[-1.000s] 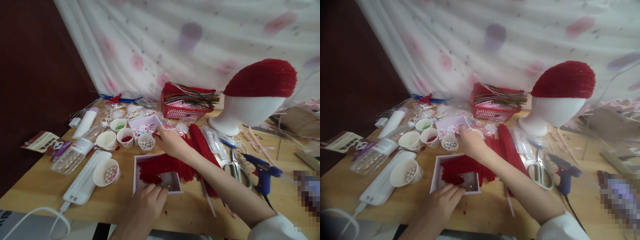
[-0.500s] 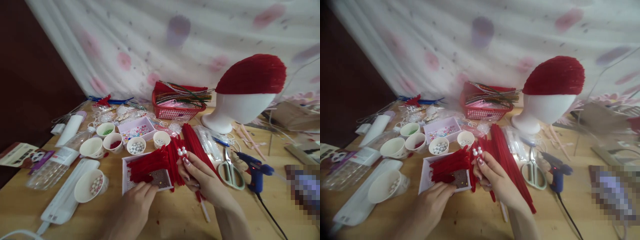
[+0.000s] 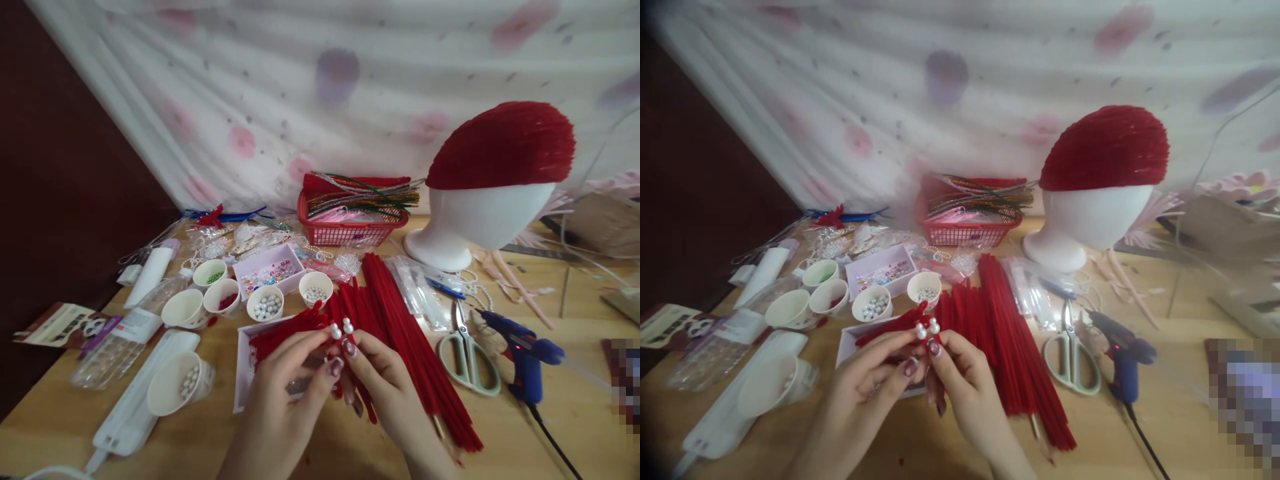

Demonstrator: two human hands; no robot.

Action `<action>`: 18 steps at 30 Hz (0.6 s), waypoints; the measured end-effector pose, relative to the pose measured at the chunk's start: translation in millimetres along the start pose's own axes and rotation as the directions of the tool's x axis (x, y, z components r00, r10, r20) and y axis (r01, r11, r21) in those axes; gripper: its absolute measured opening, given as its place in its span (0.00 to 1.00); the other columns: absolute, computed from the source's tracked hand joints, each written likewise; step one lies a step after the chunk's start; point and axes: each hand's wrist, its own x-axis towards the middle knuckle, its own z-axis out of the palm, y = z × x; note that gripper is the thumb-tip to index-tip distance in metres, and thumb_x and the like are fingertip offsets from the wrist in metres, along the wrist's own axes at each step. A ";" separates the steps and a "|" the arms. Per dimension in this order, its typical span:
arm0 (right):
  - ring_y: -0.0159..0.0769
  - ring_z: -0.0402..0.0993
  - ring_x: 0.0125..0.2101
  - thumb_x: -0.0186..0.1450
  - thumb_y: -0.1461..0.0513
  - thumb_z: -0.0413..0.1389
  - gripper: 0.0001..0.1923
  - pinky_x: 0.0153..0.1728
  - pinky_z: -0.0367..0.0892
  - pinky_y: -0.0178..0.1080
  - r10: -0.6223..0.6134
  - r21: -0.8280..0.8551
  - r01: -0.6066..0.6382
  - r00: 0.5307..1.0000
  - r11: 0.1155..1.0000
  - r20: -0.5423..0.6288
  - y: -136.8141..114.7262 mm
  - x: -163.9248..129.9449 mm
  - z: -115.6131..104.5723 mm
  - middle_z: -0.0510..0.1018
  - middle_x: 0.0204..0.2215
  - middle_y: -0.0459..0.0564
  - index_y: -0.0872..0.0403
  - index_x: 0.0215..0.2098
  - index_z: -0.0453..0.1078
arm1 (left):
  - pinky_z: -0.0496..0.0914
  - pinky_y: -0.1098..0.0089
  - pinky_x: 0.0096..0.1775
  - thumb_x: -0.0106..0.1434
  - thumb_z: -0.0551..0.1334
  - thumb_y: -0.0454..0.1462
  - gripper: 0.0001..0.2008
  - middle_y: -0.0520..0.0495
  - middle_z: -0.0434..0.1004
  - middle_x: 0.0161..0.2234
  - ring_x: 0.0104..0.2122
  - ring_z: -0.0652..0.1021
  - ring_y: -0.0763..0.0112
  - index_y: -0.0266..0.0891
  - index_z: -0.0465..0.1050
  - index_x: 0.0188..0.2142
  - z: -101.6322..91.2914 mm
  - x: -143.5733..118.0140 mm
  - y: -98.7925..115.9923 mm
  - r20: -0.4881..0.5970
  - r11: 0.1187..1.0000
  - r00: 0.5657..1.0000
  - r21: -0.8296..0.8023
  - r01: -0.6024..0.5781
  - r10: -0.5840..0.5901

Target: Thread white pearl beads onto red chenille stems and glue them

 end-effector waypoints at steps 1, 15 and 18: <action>0.25 0.60 0.15 0.66 0.49 0.59 0.17 0.14 0.58 0.27 -0.008 -0.009 0.008 1.000 1.000 -0.015 0.5 -1.8 2.5 0.67 0.19 0.41 0.54 0.31 0.69 | 0.80 0.68 0.37 0.66 0.60 0.43 0.15 0.43 0.77 0.49 0.37 0.81 0.66 0.41 0.77 0.48 9.7 2.6 0.6 0.060 0.995 0.998 -0.096 0.040 -0.035; 0.44 0.77 0.42 0.71 0.50 0.52 0.17 0.44 0.72 0.40 -0.264 -0.565 0.137 0.953 0.814 -0.148 4.0 -48.6 -8.9 0.81 0.42 0.53 0.50 0.48 0.76 | 0.72 0.75 0.30 0.63 0.65 0.47 0.15 0.46 0.75 0.40 0.34 0.76 0.71 0.40 0.81 0.40 40.0 4.6 -4.8 0.134 0.894 0.981 -0.410 0.181 -0.138; 0.42 0.78 0.37 0.71 0.51 0.51 0.16 0.39 0.72 0.37 -0.246 -0.610 0.125 0.962 0.782 -0.118 -3.6 -57.1 -19.3 0.81 0.36 0.52 0.51 0.43 0.76 | 0.72 0.70 0.44 0.62 0.64 0.50 0.17 0.46 0.79 0.38 0.40 0.77 0.67 0.40 0.80 0.40 45.9 0.3 -6.2 0.085 0.893 0.984 -0.414 0.178 -0.157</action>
